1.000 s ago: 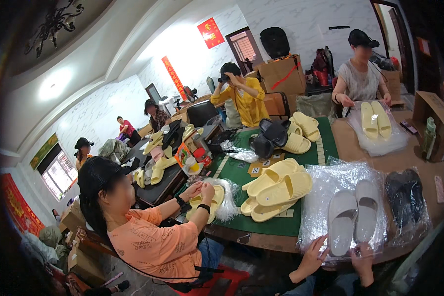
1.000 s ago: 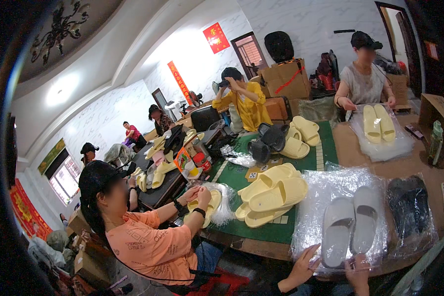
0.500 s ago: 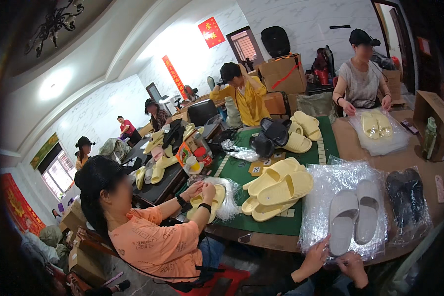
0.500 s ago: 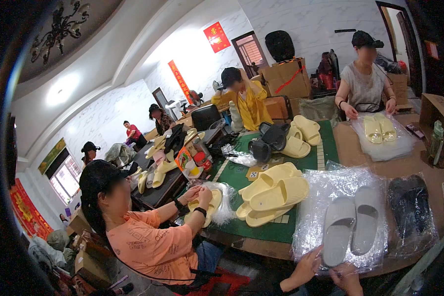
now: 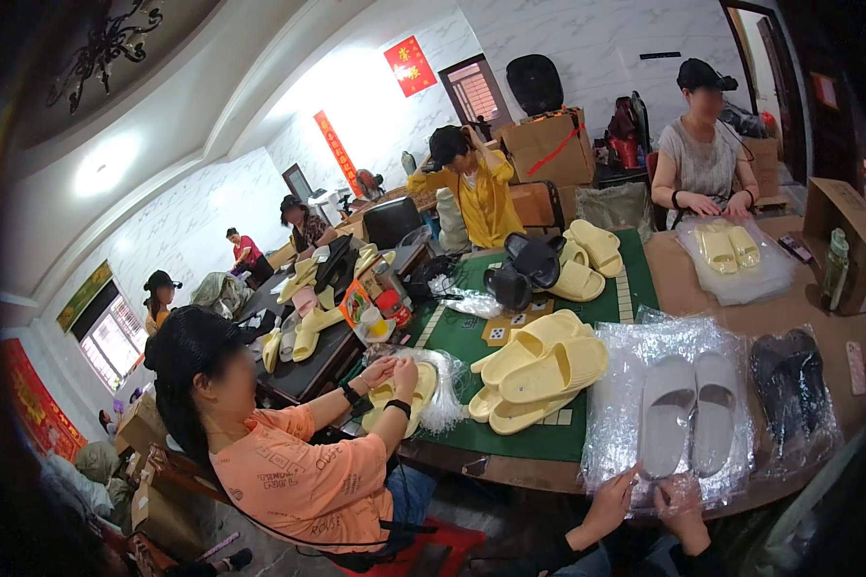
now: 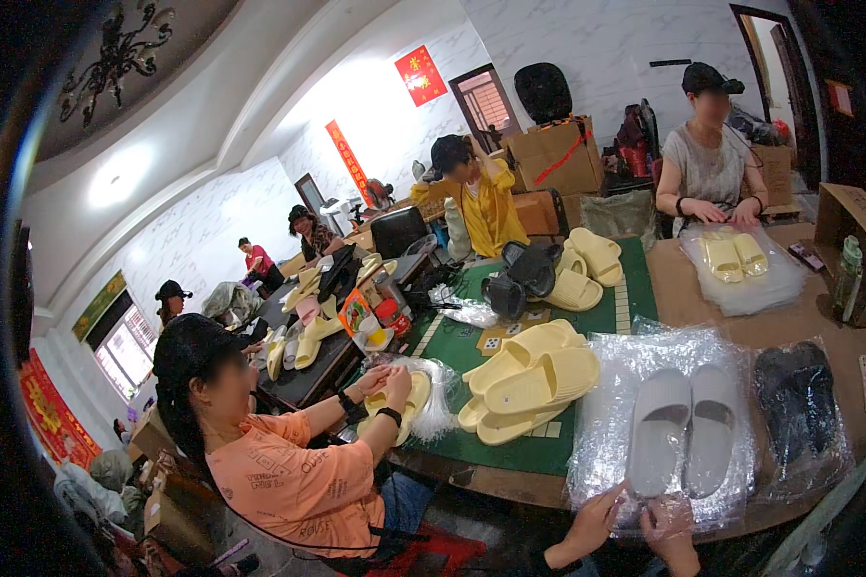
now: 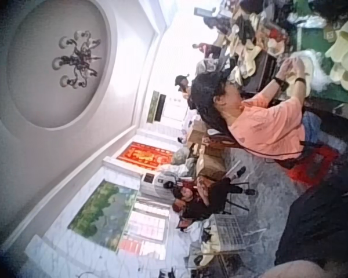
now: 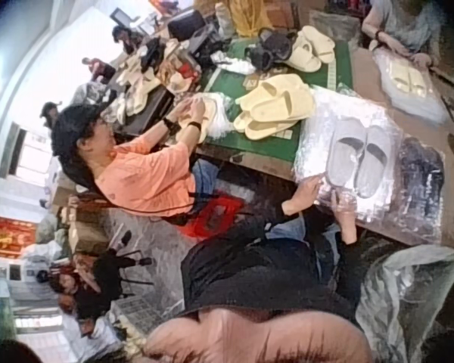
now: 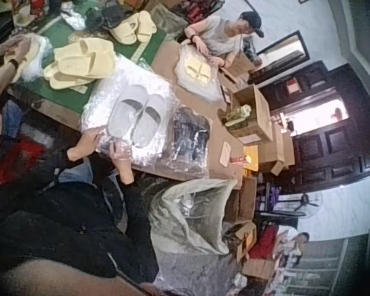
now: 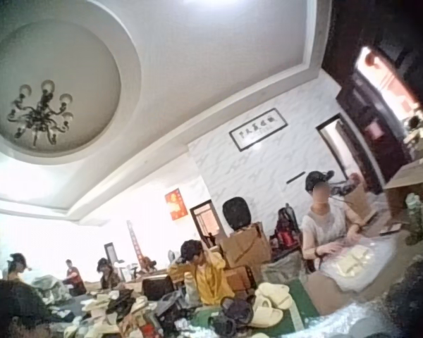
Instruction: Packaging pairs of slides into plastic bags and placing them into a large collection bag or box.
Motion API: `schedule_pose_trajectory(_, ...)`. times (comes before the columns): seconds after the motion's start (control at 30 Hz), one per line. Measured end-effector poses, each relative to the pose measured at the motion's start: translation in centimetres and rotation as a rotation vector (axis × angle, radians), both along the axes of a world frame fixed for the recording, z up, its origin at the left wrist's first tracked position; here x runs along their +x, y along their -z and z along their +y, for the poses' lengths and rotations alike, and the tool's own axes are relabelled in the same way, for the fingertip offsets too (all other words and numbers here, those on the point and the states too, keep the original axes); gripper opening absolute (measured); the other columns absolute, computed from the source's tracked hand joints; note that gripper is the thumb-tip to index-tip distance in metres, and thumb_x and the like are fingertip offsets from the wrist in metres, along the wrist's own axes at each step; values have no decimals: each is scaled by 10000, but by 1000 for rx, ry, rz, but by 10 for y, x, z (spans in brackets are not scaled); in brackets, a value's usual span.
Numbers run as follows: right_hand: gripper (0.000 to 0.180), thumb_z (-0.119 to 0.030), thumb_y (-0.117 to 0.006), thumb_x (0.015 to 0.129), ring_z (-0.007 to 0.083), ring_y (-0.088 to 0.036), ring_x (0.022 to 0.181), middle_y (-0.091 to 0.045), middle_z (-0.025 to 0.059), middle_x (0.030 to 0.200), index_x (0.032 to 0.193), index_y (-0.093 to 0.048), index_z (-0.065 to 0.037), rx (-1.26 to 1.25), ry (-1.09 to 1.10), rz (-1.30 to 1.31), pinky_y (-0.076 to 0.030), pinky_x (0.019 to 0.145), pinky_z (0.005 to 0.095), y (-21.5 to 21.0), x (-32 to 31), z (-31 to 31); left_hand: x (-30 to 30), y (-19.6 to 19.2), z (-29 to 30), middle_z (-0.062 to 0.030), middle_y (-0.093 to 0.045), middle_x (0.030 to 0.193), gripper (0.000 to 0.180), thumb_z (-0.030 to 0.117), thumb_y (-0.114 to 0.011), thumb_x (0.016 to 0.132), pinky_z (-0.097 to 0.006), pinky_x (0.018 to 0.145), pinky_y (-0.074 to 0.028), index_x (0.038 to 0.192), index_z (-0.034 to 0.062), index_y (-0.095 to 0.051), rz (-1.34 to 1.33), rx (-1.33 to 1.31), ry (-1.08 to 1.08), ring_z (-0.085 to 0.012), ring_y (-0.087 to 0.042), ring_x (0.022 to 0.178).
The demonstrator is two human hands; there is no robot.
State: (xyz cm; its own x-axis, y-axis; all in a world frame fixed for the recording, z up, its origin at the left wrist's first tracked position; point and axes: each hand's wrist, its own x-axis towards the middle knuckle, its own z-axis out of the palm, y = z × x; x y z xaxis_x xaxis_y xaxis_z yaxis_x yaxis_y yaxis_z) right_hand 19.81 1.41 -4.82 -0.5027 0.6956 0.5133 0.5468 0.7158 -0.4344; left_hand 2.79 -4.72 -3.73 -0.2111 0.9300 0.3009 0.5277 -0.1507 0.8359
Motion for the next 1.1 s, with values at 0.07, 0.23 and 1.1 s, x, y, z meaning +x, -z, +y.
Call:
schedule_pose_trajectory(0.07, 199, -173, -650, 770, 358, -584, 933, -644, 160, 956, 927, -668, -52, -51, 18, 7, -448, 857, 477, -2, -1, -3, 0, 0, 0, -241, -593, 1117, 487, 11, -509, 893, -412, 826, -473, 1367, 105, -452, 37, 70, -15, -380, -585, 962)
schedule_pose_trajectory(0.23, 308, -185, -658, 765, 368, -545, 1043, -604, 181, 1091, 1045, -640, -58, -165, 6, -26, -394, 946, 501, -3, 0, -1, 0, -11, -3, -230, -594, 1083, 507, -18, -494, 873, -416, 826, -467, 1366, 90, -448, 6, 3, -8, -383, -576, 946)
schedule_pose_trajectory(1.1, 253, -151, -650, 756, 393, -588, 935, -630, 221, 973, 935, -657, 26, 49, 381, 2, -487, 838, 477, 36, 45, 18, -4, -3, -3, -222, -585, 1044, 567, -29, -508, 866, -366, 805, -471, 1398, 154, -432, -1, 18, 1, -343, -577, 890)
